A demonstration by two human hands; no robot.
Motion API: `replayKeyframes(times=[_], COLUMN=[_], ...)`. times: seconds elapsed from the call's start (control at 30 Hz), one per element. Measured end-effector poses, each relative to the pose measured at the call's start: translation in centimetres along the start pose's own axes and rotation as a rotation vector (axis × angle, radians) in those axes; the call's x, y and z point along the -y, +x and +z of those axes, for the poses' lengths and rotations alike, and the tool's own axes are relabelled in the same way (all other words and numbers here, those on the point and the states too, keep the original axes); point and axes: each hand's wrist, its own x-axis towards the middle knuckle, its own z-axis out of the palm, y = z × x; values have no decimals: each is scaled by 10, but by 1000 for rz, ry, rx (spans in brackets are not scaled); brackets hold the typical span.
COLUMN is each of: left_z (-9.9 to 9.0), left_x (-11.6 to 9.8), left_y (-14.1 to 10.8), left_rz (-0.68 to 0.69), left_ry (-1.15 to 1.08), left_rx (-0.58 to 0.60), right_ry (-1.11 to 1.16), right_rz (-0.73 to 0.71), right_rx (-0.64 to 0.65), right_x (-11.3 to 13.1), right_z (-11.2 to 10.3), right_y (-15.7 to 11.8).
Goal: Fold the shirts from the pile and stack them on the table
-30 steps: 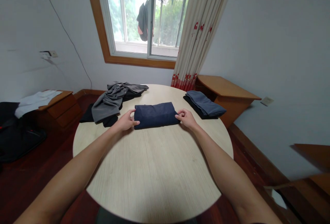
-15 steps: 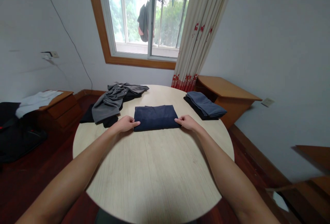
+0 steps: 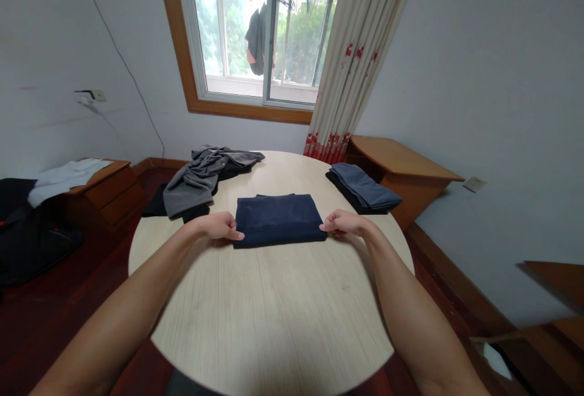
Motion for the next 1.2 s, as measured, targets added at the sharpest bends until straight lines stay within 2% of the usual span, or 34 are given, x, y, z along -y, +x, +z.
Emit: replayKeyframes(times=[0.07, 0.1, 0.13, 0.3, 0.43, 0.57, 0.67, 0.73, 0.8, 0.9, 0.97, 1.03, 1.1, 1.2], left_z=[-4, -5, -6, -1, 6, 6, 3, 2, 4, 9, 10, 9, 8, 9], left_x=[1, 1, 2, 12, 20, 17, 12, 11, 12, 15, 16, 16, 16, 19], left_y=[-5, -5, -3, 22, 43, 49, 49, 50, 55, 60, 61, 60, 60, 64], left_rz=[17, 22, 24, 4, 28, 177, 298, 323, 299, 235, 242, 299, 355, 319], left_ry=[-44, -57, -66, -219, -356, -440, -480, -545, -637, -774, -835, -856, -855, -861], left_rx=[123, 138, 117, -181, -351, -511, -598, -617, -594, -506, -483, -492, -516, -549], right_ry=[22, 43, 70, 246, 367, 415, 432, 431, 419, 428, 491, 560, 586, 559], right_rz=[29, 33, 11, -69, -124, -189, -303, -341, -316, -267, -293, -351, -387, -297], right_rx=[222, 286, 276, -46, -220, -355, -497, -564, -582, -521, -460, -447, -487, -522], right_x=[2, 4, 6, 8, 4, 10, 16, 15, 11, 4, 2, 3, 4, 1], right_z=[-7, -8, -9, 8, 28, 37, 36, 36, 37, 41, 42, 43, 43, 42], right_y=[-6, -8, -7, 14, 34, 42, 46, 51, 57, 65, 68, 70, 72, 78])
